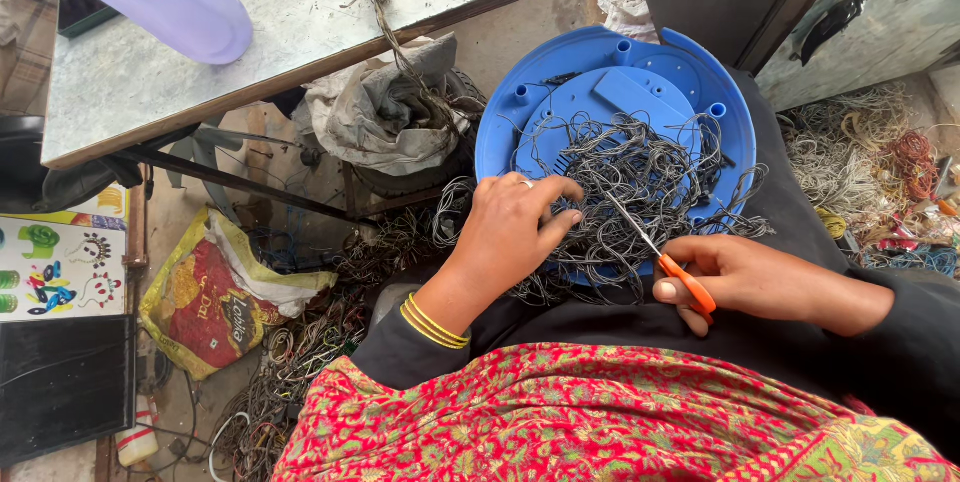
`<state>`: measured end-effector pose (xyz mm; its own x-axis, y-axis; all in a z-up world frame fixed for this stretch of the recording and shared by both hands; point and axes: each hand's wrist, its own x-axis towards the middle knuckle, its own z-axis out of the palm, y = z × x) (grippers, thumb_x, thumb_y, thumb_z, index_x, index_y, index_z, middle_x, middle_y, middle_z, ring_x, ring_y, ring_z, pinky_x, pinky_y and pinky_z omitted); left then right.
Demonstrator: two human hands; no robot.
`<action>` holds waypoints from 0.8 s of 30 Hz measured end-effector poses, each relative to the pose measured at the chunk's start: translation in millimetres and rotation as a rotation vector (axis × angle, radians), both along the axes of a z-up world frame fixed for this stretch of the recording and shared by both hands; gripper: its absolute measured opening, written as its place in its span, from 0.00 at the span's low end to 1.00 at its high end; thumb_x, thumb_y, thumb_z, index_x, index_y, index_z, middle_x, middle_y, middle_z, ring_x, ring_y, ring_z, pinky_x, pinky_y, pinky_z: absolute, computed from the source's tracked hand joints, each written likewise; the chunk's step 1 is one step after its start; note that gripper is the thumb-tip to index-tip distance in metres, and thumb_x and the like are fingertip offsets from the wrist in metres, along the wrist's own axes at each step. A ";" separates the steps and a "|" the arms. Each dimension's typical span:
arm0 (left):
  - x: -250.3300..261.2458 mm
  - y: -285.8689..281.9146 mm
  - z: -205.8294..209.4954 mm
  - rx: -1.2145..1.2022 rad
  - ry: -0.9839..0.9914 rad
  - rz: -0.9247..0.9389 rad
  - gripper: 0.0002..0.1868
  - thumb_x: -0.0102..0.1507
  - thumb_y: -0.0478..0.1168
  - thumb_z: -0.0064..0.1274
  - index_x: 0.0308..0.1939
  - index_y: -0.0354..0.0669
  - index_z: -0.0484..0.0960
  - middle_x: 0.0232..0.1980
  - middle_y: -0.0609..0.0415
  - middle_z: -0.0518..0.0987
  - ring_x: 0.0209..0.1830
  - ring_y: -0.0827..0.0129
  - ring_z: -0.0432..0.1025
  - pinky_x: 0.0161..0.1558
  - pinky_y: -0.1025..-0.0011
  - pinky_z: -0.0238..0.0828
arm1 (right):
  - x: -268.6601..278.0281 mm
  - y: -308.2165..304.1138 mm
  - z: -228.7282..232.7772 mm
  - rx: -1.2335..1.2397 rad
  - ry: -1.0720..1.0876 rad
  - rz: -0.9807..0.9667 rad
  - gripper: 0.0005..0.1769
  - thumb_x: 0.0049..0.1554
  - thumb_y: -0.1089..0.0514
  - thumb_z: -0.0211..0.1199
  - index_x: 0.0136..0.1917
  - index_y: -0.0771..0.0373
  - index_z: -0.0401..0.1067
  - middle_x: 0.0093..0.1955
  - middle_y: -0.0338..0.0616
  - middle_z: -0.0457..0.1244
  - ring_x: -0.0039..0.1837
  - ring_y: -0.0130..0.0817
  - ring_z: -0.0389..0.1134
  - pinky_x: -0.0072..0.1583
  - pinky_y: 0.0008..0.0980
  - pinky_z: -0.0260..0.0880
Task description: The person sits on the floor with a blue tray on their lap and uses orange-handled scissors to cut tangled black wires into smaller pieces. The person repeatedly picks up wire sections, cuts them, and places the cut pieces back into the tray.
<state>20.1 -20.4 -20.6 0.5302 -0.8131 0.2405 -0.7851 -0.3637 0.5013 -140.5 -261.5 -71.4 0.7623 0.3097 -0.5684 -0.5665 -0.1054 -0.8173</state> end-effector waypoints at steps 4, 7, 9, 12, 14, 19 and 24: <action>-0.5 0.9 -3.5 -0.005 -0.039 -0.001 0.14 0.62 0.43 0.57 0.51 0.50 0.86 0.30 0.57 0.78 0.39 0.60 0.72 0.46 0.58 0.61 | -0.9 -2.7 -2.7 0.095 -0.048 -0.001 0.20 0.57 0.44 0.62 0.45 0.65 0.72 0.29 0.42 0.67 0.34 0.28 0.66 0.40 0.30 0.65; -2.1 0.5 -6.8 -0.039 -0.136 0.002 0.14 0.61 0.40 0.58 0.51 0.53 0.86 0.34 0.57 0.78 0.40 0.60 0.73 0.44 0.59 0.63 | -4.2 -7.0 -1.9 0.121 -0.100 0.002 0.21 0.58 0.43 0.61 0.45 0.65 0.71 0.30 0.42 0.66 0.35 0.28 0.67 0.41 0.30 0.66; -2.2 0.6 -7.6 -0.053 -0.146 0.007 0.13 0.62 0.38 0.59 0.50 0.54 0.86 0.37 0.56 0.78 0.40 0.61 0.74 0.42 0.60 0.65 | -6.0 -8.6 0.4 0.150 -0.127 0.020 0.22 0.59 0.43 0.62 0.45 0.66 0.71 0.31 0.41 0.66 0.35 0.28 0.67 0.41 0.29 0.64; -0.5 0.2 -6.6 -0.078 -0.096 0.012 0.11 0.62 0.37 0.60 0.49 0.52 0.84 0.42 0.54 0.78 0.41 0.60 0.75 0.42 0.60 0.69 | -9.1 -11.2 7.7 0.193 -0.150 -0.026 0.26 0.56 0.39 0.63 0.48 0.66 0.71 0.31 0.43 0.66 0.34 0.27 0.66 0.39 0.27 0.62; 0.2 0.7 -5.9 -0.083 -0.078 0.028 0.12 0.60 0.36 0.60 0.48 0.47 0.83 0.45 0.50 0.77 0.40 0.56 0.75 0.43 0.59 0.72 | -12.1 -14.3 15.1 0.180 -0.155 -0.100 0.31 0.52 0.35 0.63 0.50 0.66 0.71 0.29 0.46 0.67 0.31 0.25 0.61 0.35 0.26 0.56; 3.2 2.0 -2.9 -0.071 -0.018 -0.002 0.11 0.60 0.37 0.60 0.47 0.45 0.81 0.50 0.51 0.78 0.45 0.54 0.76 0.47 0.57 0.72 | -16.9 -22.6 33.9 0.322 -0.222 -0.252 0.44 0.51 0.23 0.60 0.54 0.68 0.70 0.30 0.50 0.69 0.25 0.22 0.50 0.30 0.25 0.48; 4.4 0.7 -4.3 -0.063 -0.109 -0.079 0.11 0.61 0.35 0.58 0.48 0.47 0.84 0.54 0.49 0.78 0.46 0.52 0.74 0.48 0.56 0.70 | -15.4 -15.6 25.5 0.313 -0.188 -0.163 0.42 0.49 0.24 0.60 0.52 0.67 0.70 0.30 0.49 0.69 0.25 0.20 0.50 0.29 0.23 0.47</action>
